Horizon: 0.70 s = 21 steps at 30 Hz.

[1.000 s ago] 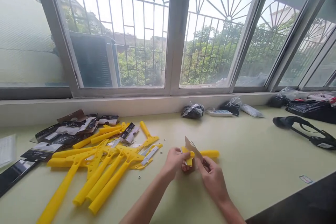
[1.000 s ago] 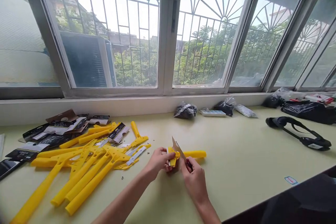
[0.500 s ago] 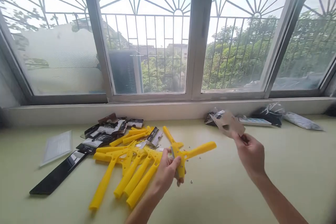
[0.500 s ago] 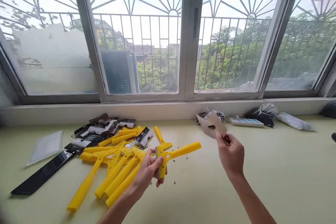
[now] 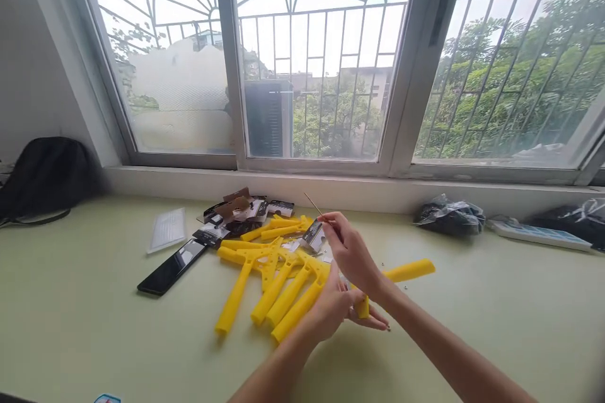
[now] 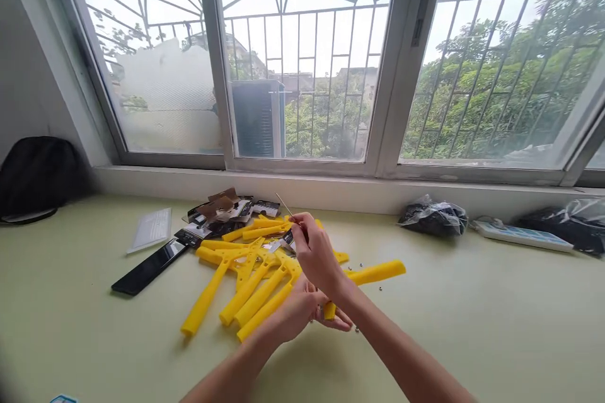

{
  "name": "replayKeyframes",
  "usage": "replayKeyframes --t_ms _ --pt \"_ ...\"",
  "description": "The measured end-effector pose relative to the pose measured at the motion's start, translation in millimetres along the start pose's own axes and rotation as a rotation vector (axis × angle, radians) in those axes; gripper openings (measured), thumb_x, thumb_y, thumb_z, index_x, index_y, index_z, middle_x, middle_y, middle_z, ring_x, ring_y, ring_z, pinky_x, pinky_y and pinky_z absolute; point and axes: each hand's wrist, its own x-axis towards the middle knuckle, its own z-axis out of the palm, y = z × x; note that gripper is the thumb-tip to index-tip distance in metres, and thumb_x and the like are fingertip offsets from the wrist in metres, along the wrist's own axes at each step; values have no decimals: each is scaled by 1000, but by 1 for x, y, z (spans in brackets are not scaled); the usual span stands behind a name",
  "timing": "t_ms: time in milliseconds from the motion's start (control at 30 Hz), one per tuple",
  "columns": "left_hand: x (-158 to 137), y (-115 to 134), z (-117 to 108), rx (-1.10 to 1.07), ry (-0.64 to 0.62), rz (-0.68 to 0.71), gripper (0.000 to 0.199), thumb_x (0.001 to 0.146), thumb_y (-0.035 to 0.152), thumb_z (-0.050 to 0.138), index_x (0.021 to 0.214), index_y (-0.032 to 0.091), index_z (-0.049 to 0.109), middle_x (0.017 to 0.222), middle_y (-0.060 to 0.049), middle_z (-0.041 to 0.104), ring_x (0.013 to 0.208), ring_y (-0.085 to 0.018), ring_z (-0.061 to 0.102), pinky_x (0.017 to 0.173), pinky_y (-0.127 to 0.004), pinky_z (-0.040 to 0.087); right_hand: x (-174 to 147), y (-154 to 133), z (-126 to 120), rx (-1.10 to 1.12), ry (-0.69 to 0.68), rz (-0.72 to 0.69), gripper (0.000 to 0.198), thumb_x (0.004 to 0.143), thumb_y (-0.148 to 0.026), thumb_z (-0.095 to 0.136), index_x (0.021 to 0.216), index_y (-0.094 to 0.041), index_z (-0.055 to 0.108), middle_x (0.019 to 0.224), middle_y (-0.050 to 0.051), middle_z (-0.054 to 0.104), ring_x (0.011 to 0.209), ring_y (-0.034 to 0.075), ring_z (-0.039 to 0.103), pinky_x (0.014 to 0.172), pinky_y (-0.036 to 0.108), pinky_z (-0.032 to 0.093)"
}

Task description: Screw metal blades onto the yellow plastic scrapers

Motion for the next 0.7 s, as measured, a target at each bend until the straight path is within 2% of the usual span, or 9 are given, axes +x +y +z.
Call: replayKeyframes --t_ms 100,167,233,300,367,533,700 --pt "-3 4 15 -31 59 -30 90 77 28 79 145 23 19 94 -5 67 75 -28 77 79 -52 61 -59 31 -64 -30 24 10 34 97 -45 56 115 -20 70 92 6 72 70 16 60 63 26 48" --pt "-4 2 22 -16 88 0 89 78 27 79 143 26 18 95 -3 65 72 -25 76 78 -52 61 -83 54 -97 -63 188 51 35 96 -46 58 113 -20 73 84 5 70 59 13 51 56 26 44" --pt "-3 -2 25 43 134 53 86 80 27 77 143 29 17 97 -2 63 66 -21 74 73 -49 62 -95 70 -117 -97 304 100 35 97 -48 57 104 -19 75 73 2 64 52 11 39 48 25 36" --pt "-2 -4 24 130 188 98 78 83 27 73 141 30 21 97 -2 62 63 -18 72 69 -46 63 -99 76 -122 -93 331 112 33 97 -47 57 101 -19 74 62 -1 52 51 11 33 46 25 30" --pt "-2 -3 21 228 241 132 66 85 26 69 137 29 28 98 -2 61 63 -16 71 67 -44 64 -101 74 -117 -75 289 90 30 97 -45 59 98 -19 72 58 -3 45 52 11 33 46 25 27" --pt "-3 8 13 384 404 205 60 85 26 68 133 34 32 103 -1 60 62 -13 70 64 -40 65 -108 64 -97 -122 156 20 26 97 -40 59 91 -18 72 58 -4 42 51 10 31 47 24 28" --pt "-4 12 10 409 416 199 61 86 29 68 133 36 30 101 1 59 62 -12 70 64 -37 65 -113 64 -91 -120 118 10 28 98 -40 57 90 -17 72 57 -5 40 51 10 29 48 25 27"
